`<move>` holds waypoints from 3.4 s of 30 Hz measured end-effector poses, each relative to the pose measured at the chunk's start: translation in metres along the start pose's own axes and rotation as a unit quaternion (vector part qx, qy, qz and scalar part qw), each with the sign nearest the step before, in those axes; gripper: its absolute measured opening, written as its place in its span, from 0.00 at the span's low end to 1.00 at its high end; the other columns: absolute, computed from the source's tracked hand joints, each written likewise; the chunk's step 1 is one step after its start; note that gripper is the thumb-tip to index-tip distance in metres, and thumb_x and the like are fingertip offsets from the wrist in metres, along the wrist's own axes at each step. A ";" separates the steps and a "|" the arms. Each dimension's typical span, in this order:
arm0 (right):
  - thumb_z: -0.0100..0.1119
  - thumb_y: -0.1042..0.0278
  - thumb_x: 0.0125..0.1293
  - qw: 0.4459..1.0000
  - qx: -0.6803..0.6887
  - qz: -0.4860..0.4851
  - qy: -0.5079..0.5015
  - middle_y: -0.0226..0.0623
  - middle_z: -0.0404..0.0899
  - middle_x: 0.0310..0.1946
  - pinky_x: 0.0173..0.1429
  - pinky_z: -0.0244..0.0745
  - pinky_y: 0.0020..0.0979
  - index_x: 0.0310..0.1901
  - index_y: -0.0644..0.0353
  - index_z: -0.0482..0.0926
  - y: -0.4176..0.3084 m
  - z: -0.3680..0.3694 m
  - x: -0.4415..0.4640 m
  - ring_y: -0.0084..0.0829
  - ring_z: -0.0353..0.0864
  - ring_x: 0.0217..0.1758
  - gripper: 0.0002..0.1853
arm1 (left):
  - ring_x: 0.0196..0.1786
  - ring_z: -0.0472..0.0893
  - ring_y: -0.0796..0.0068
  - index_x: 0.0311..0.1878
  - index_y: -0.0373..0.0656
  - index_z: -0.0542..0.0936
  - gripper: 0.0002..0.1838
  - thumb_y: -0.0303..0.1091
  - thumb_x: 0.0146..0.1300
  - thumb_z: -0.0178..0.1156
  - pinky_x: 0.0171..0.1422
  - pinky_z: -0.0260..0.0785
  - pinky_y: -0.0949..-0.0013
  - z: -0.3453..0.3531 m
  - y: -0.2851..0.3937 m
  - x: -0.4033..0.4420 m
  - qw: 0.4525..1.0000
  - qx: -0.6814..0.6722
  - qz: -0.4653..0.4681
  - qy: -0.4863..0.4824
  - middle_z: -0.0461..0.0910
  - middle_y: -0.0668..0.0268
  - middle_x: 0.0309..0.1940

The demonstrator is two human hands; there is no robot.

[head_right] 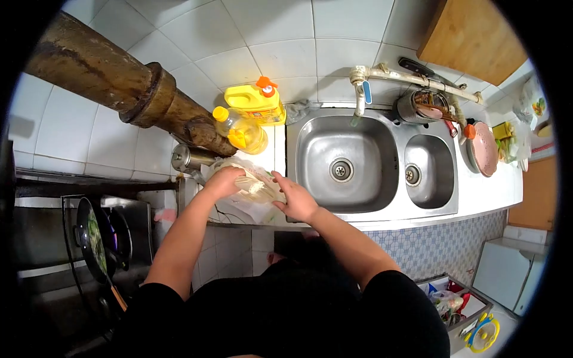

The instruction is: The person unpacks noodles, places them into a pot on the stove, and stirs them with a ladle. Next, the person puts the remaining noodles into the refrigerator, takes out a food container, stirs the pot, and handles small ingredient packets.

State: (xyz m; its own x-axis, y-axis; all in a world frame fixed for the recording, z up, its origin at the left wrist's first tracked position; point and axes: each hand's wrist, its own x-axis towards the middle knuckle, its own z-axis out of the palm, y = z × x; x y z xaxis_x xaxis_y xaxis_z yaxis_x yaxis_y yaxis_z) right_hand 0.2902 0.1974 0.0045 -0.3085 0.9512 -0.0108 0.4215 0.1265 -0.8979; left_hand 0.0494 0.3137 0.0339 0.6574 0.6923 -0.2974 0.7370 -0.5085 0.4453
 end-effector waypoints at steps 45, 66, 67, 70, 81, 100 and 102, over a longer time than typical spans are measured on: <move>0.52 0.77 0.60 0.688 0.687 0.215 -0.087 0.41 0.74 0.30 0.38 0.80 0.43 0.40 0.68 0.69 -0.558 0.363 0.189 0.39 0.79 0.32 0.08 | 0.38 0.79 0.56 0.40 0.29 0.72 0.10 0.23 0.56 0.56 0.45 0.77 0.51 -0.241 -0.088 -0.455 0.040 -0.599 0.003 0.800 0.75 0.55 0.36; 0.54 0.78 0.51 0.749 0.601 0.271 0.057 0.44 0.74 0.31 0.37 0.77 0.47 0.35 0.69 0.72 -0.559 0.451 0.254 0.43 0.78 0.30 0.08 | 0.36 0.80 0.50 0.48 0.33 0.68 0.18 0.23 0.52 0.52 0.43 0.76 0.44 -0.233 -0.199 -0.479 0.039 -0.653 -0.070 0.753 0.74 0.54 0.35; 0.55 0.78 0.51 0.739 0.608 0.283 0.060 0.44 0.76 0.32 0.37 0.77 0.46 0.36 0.71 0.74 -0.557 0.453 0.255 0.42 0.79 0.31 0.09 | 0.36 0.80 0.50 0.49 0.33 0.68 0.19 0.23 0.53 0.52 0.43 0.76 0.44 -0.234 -0.189 -0.481 0.040 -0.658 -0.079 0.748 0.74 0.54 0.36; 0.55 0.77 0.51 0.744 0.608 0.272 0.056 0.44 0.76 0.33 0.38 0.77 0.47 0.36 0.71 0.74 -0.554 0.451 0.254 0.43 0.78 0.31 0.10 | 0.37 0.80 0.50 0.52 0.34 0.68 0.20 0.24 0.54 0.53 0.44 0.76 0.45 -0.235 -0.177 -0.481 0.041 -0.666 -0.084 0.740 0.75 0.53 0.37; 0.49 0.78 0.47 0.734 0.636 0.235 -0.015 0.43 0.70 0.31 0.46 0.75 0.57 0.37 0.64 0.68 -0.536 0.455 0.273 0.49 0.76 0.35 0.12 | 0.42 0.81 0.48 0.57 0.36 0.67 0.23 0.26 0.57 0.51 0.46 0.76 0.44 -0.218 -0.213 -0.467 0.100 -0.662 -0.072 0.739 0.77 0.52 0.41; 0.52 0.80 0.59 0.874 0.458 0.060 -0.154 0.39 0.70 0.21 0.30 0.75 0.36 0.32 0.66 0.70 -0.547 0.390 0.268 0.32 0.72 0.22 0.01 | 0.26 0.80 0.62 0.44 0.35 0.74 0.11 0.22 0.58 0.54 0.21 0.73 0.65 -0.194 -0.197 -0.545 0.467 -0.502 -0.289 0.668 0.78 0.55 0.35; 0.53 0.79 0.59 0.882 0.437 0.040 -0.172 0.38 0.72 0.22 0.31 0.75 0.36 0.34 0.65 0.70 -0.538 0.388 0.275 0.31 0.73 0.23 0.03 | 0.32 0.85 0.62 0.45 0.34 0.78 0.13 0.23 0.55 0.54 0.30 0.76 0.60 -0.205 -0.176 -0.563 0.559 -0.321 -0.496 0.582 0.83 0.50 0.33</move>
State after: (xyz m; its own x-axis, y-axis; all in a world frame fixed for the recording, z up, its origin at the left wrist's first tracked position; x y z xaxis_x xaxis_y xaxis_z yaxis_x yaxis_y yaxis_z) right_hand -0.3519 0.2814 0.3135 -0.6114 0.7865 -0.0876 -0.3189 -0.3462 -0.8823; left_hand -0.4830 0.1182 0.2963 -0.8471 0.5248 -0.0830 0.1944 0.4515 0.8708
